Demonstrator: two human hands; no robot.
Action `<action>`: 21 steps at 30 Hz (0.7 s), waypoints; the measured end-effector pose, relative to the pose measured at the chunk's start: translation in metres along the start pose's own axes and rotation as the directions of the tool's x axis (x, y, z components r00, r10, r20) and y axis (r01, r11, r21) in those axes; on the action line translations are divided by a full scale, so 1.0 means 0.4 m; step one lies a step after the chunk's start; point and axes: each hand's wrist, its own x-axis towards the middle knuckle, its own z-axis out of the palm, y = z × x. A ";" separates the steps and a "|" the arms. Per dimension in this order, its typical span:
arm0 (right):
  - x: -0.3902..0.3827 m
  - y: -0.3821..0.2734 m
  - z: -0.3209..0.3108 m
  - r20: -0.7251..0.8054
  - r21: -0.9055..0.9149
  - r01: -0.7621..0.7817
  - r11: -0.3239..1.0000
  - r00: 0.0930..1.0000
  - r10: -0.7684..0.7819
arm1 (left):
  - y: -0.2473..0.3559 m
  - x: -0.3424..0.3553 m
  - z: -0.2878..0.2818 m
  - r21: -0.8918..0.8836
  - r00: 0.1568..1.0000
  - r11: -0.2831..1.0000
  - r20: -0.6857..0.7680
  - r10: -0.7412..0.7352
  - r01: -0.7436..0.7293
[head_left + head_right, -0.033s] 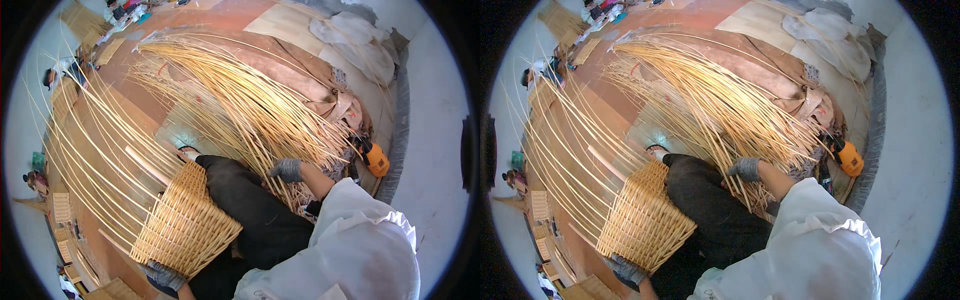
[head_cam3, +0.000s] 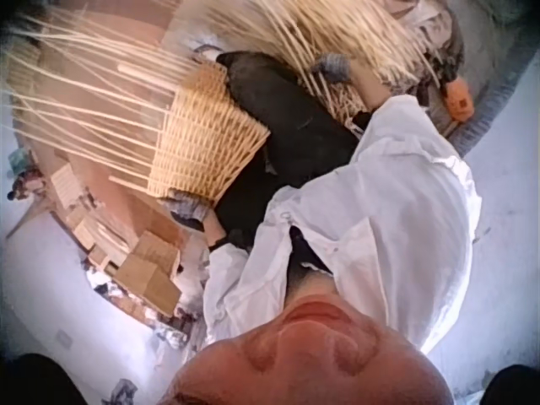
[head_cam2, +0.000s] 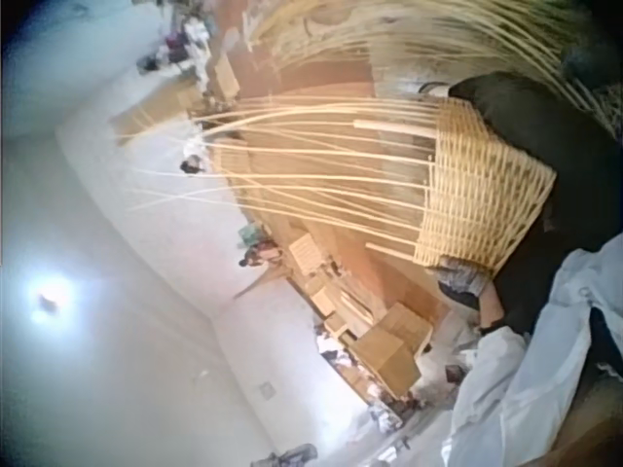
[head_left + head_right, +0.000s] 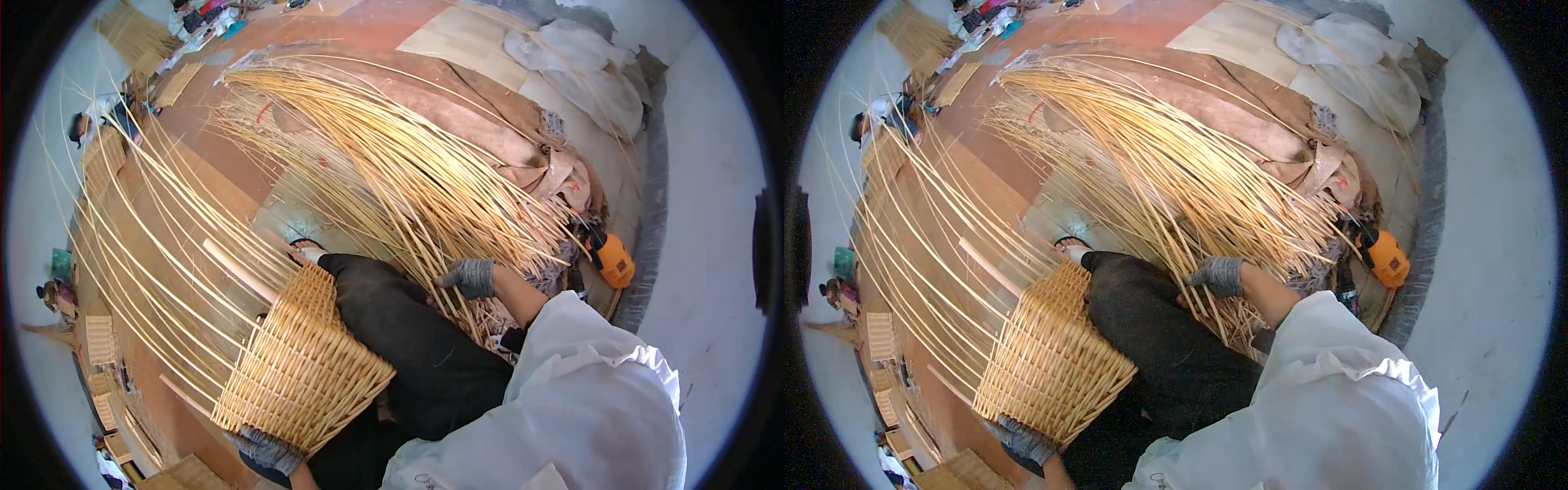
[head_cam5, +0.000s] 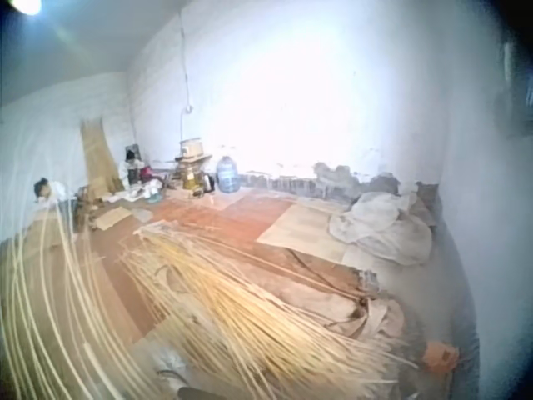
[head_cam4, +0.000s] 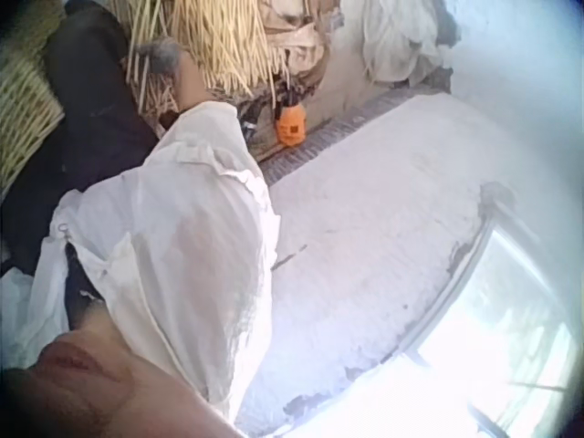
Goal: Weaving the sides of a wicker or willow basket using vertical stakes and horizontal weaving strips.
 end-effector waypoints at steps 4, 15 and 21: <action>-0.005 0.019 -0.007 0.158 0.275 0.035 0.961 0.984 -0.081 | 0.025 -0.008 -0.001 -0.043 0.998 0.999 -0.070 -0.008 0.005; 0.081 0.089 -0.258 -0.691 -0.428 0.395 0.813 0.437 -0.576 | 0.047 0.000 -0.012 -0.103 0.999 0.994 -0.046 0.023 -0.027; 0.093 0.087 -0.251 -0.591 -0.223 0.276 0.935 0.724 -0.355 | 0.066 -0.002 -0.020 -0.360 0.998 0.931 -0.018 -0.065 0.054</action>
